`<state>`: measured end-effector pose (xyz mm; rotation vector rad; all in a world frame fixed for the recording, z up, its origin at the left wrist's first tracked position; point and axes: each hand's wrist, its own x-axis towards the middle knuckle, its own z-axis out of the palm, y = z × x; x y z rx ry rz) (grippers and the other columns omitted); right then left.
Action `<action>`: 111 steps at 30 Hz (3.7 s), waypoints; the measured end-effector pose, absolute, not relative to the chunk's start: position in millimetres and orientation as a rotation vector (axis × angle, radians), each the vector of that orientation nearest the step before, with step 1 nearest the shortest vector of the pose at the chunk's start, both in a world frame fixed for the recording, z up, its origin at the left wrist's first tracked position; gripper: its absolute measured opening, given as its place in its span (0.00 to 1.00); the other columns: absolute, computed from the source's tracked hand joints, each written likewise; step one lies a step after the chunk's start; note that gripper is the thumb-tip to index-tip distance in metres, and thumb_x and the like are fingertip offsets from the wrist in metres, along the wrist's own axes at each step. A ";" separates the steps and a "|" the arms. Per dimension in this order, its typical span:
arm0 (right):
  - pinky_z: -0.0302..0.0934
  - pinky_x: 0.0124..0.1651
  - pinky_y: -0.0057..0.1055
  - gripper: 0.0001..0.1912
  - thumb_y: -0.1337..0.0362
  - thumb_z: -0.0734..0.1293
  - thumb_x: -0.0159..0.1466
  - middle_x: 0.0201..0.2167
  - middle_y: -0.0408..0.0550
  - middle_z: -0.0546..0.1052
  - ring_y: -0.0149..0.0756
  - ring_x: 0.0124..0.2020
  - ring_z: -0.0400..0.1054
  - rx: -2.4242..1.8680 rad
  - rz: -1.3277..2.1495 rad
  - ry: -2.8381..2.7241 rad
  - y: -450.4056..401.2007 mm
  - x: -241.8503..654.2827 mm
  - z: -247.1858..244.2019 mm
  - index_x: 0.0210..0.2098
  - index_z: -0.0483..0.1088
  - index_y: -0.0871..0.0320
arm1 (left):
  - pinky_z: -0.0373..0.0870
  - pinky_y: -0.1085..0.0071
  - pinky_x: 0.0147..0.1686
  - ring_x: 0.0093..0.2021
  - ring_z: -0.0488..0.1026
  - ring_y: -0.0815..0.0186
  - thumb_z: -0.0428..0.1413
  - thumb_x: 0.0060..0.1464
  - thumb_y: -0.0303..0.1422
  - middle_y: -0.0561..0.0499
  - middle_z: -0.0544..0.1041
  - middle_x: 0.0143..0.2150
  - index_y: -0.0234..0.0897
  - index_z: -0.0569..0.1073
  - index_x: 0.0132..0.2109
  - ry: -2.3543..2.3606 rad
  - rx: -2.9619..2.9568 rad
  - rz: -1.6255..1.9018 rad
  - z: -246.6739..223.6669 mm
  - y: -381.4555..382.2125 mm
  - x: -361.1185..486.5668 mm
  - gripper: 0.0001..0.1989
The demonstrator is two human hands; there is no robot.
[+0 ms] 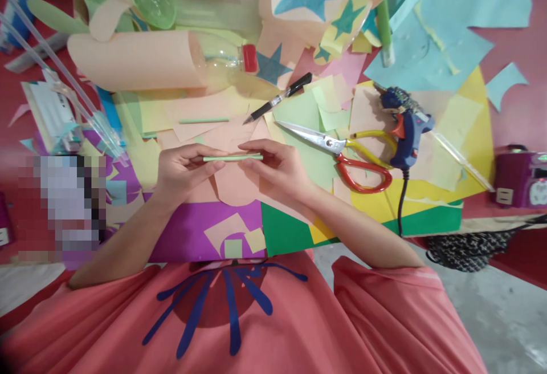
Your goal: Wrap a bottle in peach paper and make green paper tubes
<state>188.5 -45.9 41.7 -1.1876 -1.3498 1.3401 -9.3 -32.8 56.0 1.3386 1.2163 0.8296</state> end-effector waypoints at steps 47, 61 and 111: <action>0.65 0.33 0.28 0.11 0.55 0.69 0.60 0.29 0.45 0.81 0.29 0.29 0.71 -1.188 1.332 -1.467 -42.7 190.8 48.0 0.33 0.80 0.56 | 0.76 0.76 0.37 0.37 0.80 0.65 0.64 0.48 0.40 0.49 0.83 0.35 0.41 0.83 0.37 1.156 1.385 0.813 56.3 -32.7 -11.3 0.11; 0.61 0.26 0.26 0.18 0.48 0.68 0.60 0.22 0.44 0.77 0.27 0.24 0.66 -1.215 1.324 -1.453 -43.7 189.0 48.9 0.30 0.78 0.57 | 0.77 0.77 0.36 0.37 0.81 0.65 0.64 0.48 0.37 0.50 0.83 0.39 0.42 0.82 0.38 1.179 1.393 0.847 54.9 -35.2 -11.5 0.09; 0.66 0.31 0.28 0.09 0.57 0.70 0.58 0.30 0.44 0.80 0.30 0.29 0.71 -1.290 1.299 -1.274 -41.2 190.0 45.1 0.31 0.77 0.55 | 0.76 0.74 0.28 0.27 0.78 0.69 0.55 0.55 0.52 0.53 0.80 0.27 0.39 0.72 0.32 1.372 1.239 1.159 48.9 -22.4 -17.0 0.20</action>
